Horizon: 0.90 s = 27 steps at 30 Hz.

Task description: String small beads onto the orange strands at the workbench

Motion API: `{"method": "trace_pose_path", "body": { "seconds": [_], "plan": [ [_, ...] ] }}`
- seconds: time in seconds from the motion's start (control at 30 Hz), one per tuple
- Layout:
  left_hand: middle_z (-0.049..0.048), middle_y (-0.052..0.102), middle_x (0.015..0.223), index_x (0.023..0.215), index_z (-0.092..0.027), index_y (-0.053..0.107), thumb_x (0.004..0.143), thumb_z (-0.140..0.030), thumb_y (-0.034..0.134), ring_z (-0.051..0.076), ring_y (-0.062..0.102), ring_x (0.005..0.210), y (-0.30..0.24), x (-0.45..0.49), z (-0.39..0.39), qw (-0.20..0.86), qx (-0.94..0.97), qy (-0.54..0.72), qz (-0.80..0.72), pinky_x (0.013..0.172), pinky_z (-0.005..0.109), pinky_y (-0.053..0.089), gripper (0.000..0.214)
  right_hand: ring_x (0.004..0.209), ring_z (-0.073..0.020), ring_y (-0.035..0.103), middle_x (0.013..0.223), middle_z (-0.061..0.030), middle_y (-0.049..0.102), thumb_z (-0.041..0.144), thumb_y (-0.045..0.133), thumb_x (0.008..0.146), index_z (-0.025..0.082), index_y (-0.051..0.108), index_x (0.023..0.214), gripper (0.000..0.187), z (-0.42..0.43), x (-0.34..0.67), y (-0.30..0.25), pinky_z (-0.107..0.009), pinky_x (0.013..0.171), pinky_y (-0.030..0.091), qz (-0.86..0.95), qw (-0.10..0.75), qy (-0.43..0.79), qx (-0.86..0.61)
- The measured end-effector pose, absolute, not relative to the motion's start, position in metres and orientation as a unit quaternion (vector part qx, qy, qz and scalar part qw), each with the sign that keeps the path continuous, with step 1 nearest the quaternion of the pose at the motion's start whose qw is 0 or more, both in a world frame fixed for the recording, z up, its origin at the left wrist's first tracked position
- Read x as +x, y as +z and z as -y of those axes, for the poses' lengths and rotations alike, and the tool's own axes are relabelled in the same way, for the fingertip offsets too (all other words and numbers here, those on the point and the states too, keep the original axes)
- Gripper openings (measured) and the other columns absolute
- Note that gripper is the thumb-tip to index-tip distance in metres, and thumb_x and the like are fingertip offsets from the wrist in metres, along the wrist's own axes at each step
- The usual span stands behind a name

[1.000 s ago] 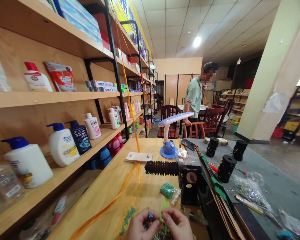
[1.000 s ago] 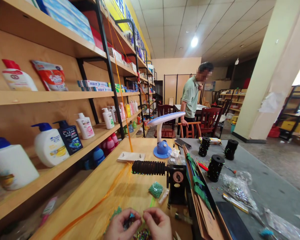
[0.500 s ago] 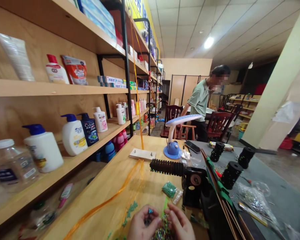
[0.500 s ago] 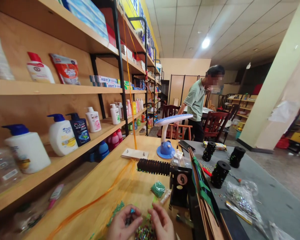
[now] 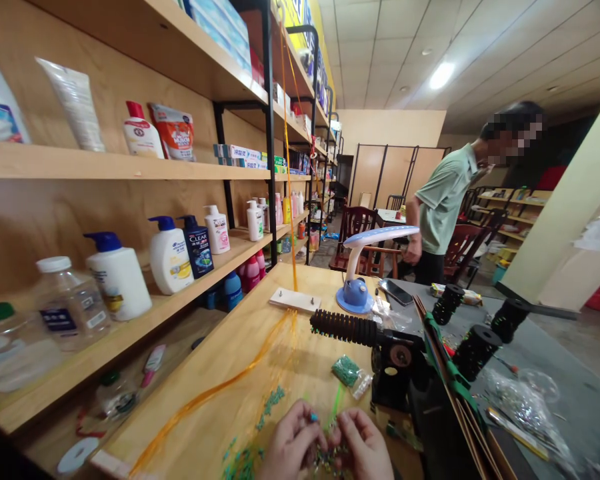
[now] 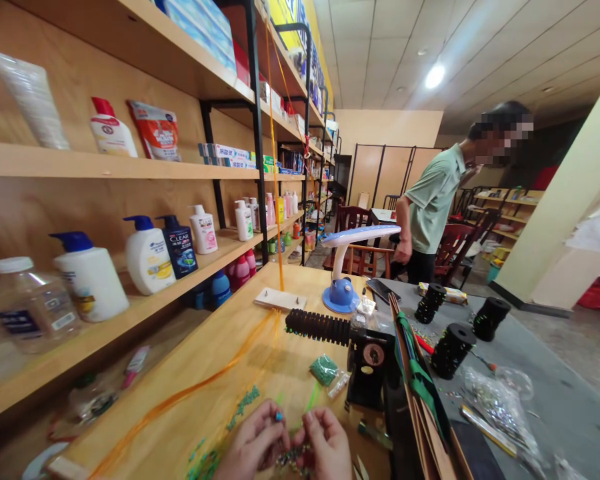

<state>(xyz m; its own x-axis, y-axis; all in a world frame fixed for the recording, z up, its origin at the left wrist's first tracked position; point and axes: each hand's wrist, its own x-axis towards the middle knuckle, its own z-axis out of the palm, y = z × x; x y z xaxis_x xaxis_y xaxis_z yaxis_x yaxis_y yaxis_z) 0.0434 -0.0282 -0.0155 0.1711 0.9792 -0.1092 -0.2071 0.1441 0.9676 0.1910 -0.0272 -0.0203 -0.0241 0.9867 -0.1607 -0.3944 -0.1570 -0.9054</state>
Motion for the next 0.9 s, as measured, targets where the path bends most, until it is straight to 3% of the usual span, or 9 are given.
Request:
{"method": "trace_pose_path", "body": {
  "seconds": [0.13,0.23,0.4,0.63,0.9],
  "plan": [
    [-0.0054,0.065,0.055,0.070,-0.023,0.045,0.069,-0.038,0.062,0.006,0.035,0.039,-0.004,0.041,0.031,0.651,0.441,0.454,-0.419,0.042,0.021,0.020,0.023,0.028,-0.0060,0.036,0.037,0.0062,0.054,0.069,0.077,0.058,0.019,0.059,0.065,0.053,0.026,0.188,-0.025,-0.017,0.031,0.027,0.408,0.529,0.587,-0.457],
    [-0.0032,0.066,0.057,0.069,-0.021,0.048,0.068,-0.033,0.061,0.006,0.036,0.039,0.009,0.042,0.036,0.676,0.433,0.439,-0.402,0.042,0.021,0.020,0.018,0.029,-0.0048,0.032,0.035,0.0072,0.050,0.070,0.075,0.059,0.019,0.058,0.065,0.055,0.023,0.182,-0.029,-0.016,0.031,0.020,0.429,0.532,0.571,-0.455],
    [-0.0020,0.063,0.055,0.066,-0.018,0.056,0.068,-0.034,0.065,0.007,0.040,0.042,0.016,0.041,0.039,0.688,0.434,0.421,-0.402,0.044,0.022,0.023,0.019,0.030,-0.0061,0.036,0.035,0.0076,0.048,0.070,0.074,0.061,0.019,0.057,0.064,0.054,0.021,0.177,-0.027,-0.018,0.034,0.024,0.452,0.516,0.592,-0.423],
    [-0.0089,0.047,0.052,0.067,-0.022,0.046,0.074,-0.045,0.067,0.009,0.035,0.046,0.007,0.039,0.034,0.639,0.481,0.428,-0.421,0.046,0.023,0.022,0.032,0.039,-0.0074,0.043,0.041,0.0051,0.053,0.069,0.078,0.055,0.017,0.058,0.060,0.056,0.025,0.176,-0.007,-0.020,0.043,0.032,0.454,0.511,0.592,-0.427],
    [-0.0104,0.041,0.055,0.069,-0.022,0.048,0.076,-0.048,0.066,0.009,0.035,0.049,0.006,0.041,0.035,0.617,0.489,0.446,-0.426,0.047,0.022,0.025,0.032,0.038,-0.0061,0.038,0.040,0.0074,0.047,0.074,0.077,0.050,0.018,0.052,0.055,0.062,0.025,0.172,-0.012,-0.019,0.041,0.026,0.428,0.533,0.571,-0.455]
  ]
}}
